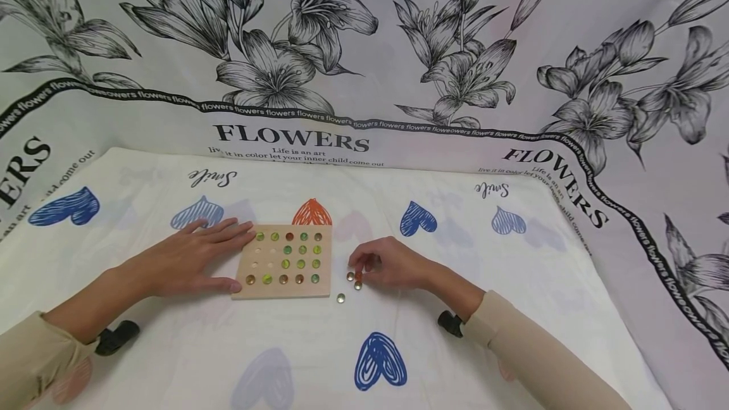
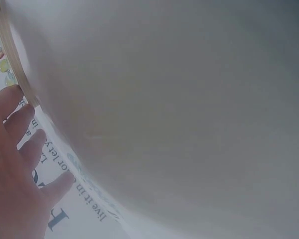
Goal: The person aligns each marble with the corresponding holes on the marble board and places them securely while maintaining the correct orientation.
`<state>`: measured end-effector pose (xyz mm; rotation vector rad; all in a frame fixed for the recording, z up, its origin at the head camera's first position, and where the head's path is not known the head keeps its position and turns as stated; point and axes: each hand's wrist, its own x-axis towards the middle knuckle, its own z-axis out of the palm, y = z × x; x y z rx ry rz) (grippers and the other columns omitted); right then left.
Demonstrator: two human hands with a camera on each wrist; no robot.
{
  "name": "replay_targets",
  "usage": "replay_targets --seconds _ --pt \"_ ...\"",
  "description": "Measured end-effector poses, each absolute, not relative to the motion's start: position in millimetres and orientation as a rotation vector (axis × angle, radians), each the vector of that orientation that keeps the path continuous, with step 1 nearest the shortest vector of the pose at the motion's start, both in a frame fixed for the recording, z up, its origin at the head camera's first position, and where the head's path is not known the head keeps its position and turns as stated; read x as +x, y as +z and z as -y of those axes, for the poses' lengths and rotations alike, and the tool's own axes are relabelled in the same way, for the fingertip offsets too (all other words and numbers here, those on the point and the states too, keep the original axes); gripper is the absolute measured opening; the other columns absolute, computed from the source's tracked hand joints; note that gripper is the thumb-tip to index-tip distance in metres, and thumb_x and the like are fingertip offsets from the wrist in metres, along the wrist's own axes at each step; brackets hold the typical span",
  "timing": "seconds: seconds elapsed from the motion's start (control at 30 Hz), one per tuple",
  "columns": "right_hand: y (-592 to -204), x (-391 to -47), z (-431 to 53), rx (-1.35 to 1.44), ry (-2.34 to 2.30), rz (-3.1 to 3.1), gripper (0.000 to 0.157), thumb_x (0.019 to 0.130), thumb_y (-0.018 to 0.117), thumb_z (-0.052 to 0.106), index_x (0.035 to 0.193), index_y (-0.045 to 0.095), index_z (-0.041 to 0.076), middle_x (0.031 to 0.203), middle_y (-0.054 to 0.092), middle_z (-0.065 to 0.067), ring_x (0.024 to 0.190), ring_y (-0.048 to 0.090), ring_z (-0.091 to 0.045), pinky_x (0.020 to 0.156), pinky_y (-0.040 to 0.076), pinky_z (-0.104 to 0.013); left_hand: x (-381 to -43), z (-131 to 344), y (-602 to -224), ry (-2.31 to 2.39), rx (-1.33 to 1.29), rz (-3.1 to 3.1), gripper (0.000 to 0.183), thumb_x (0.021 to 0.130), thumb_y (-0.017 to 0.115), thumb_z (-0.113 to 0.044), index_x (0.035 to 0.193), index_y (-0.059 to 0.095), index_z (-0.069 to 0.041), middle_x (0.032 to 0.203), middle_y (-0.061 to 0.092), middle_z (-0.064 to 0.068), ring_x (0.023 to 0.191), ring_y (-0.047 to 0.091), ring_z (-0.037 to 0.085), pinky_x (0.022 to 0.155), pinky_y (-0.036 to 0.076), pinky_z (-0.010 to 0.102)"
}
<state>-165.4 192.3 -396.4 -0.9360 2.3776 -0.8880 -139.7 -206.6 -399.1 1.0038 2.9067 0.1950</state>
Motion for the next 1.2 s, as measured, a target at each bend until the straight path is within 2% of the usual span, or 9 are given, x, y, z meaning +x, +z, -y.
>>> replay_targets --seconds 0.23,0.57,0.97,1.2 --pt "-393 -168 -184 -0.969 -0.920 -2.430 0.026 0.089 0.075 0.008 0.114 0.072 0.015 0.100 0.070 0.011 0.089 0.062 -0.009 0.084 0.054 -0.028 -139 207 -399 0.196 1.011 -2.909 0.095 0.084 0.048 -0.081 0.155 0.039 -0.019 0.159 0.036 0.003 0.145 0.033 0.035 0.110 0.027 0.069" --pt "-389 -174 -156 -1.038 -0.965 -2.483 0.028 0.089 0.073 0.008 0.117 0.071 0.011 0.098 0.070 0.012 0.090 0.060 -0.007 0.084 0.052 -0.030 -139 208 -401 0.194 1.007 -2.907 0.095 0.083 0.046 -0.082 0.155 0.038 -0.020 0.160 0.035 0.002 0.145 0.032 0.035 0.110 0.026 0.069" --pt "-386 -180 -124 -1.106 -0.969 -2.462 0.026 0.090 0.072 0.007 0.115 0.070 0.010 0.096 0.069 0.010 0.089 0.059 -0.006 0.083 0.052 -0.028 -140 208 -401 0.192 1.008 -2.907 0.095 0.083 0.046 -0.082 0.155 0.038 -0.019 0.160 0.035 0.002 0.146 0.032 0.035 0.111 0.026 0.068" --pt "-385 -176 -107 -1.084 -0.981 -2.433 0.025 0.091 0.072 0.009 0.115 0.070 0.011 0.102 0.070 0.008 0.092 0.059 -0.007 0.086 0.051 -0.025 -140 208 -400 0.189 1.002 -2.903 0.095 0.084 0.046 -0.082 0.155 0.037 -0.019 0.160 0.034 0.002 0.146 0.031 0.035 0.111 0.026 0.068"
